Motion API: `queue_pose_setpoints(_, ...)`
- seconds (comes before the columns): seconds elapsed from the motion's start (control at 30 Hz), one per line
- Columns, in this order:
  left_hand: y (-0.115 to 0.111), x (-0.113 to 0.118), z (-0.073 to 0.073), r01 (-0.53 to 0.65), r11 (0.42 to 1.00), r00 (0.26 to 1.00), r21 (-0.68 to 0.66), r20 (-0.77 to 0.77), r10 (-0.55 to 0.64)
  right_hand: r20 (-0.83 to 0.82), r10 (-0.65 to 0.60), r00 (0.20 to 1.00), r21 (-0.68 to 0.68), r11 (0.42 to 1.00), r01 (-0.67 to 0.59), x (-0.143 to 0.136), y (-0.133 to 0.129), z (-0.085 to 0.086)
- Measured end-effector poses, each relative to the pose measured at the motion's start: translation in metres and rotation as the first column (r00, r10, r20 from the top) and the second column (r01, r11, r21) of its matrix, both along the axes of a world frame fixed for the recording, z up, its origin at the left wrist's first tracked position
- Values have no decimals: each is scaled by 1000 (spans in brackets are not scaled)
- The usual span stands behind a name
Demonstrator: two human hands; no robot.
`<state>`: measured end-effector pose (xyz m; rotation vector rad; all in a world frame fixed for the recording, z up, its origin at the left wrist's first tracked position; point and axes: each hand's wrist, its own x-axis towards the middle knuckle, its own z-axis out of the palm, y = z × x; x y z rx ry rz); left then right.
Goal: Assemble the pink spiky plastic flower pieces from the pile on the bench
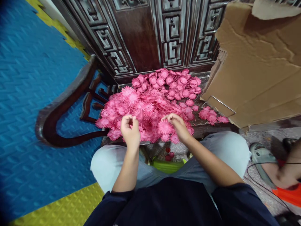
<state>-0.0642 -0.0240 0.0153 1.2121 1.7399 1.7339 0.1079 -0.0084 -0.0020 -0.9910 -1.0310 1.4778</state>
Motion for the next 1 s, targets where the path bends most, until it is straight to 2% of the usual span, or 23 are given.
queue_pose_setpoints(0.1, -5, 17, -3, 171, 982, 985, -78, 20, -170, -30, 78, 996, -50, 996, -80, -2, -3, 4)
queue_pose_setpoints(0.17, -7, 25, -5, 268, 957, 964, -115, 37, -265, -63, 82, 995, -103, 991, -88, -3, -5, 8)
queue_pose_setpoints(0.27, -8, 30, -5, 338, 930, 941, -141, 39, -336, -149, 57, 987, -121, 990, -76, -3, -6, 13)
queue_pose_setpoints(0.47, -9, 30, -4, 354, 925, 933, -140, -14, -359, -194, 74, 978, -132, 986, -101, 3, -5, 18)
queue_pose_setpoints(0.67, -10, 30, -4, 361, 922, 931, -143, -11, -366, -203, 203, 958, -91, 970, -225, 1, -5, 15)
queue_pose_setpoints(0.77, -10, 30, -5, 373, 916, 926, -145, -1, -377, -139, 233, 963, -88, 965, -246, -3, -5, 14)
queue_pose_setpoints(0.87, -10, 30, -5, 375, 914, 924, -153, -16, -382, -30, 214, 976, -70, 974, -215, -5, -7, 12)
queue_pose_setpoints(1.0, -11, 31, -6, 371, 914, 919, -162, -75, -386, 114, 184, 976, 16, 982, -187, -6, -8, 9)
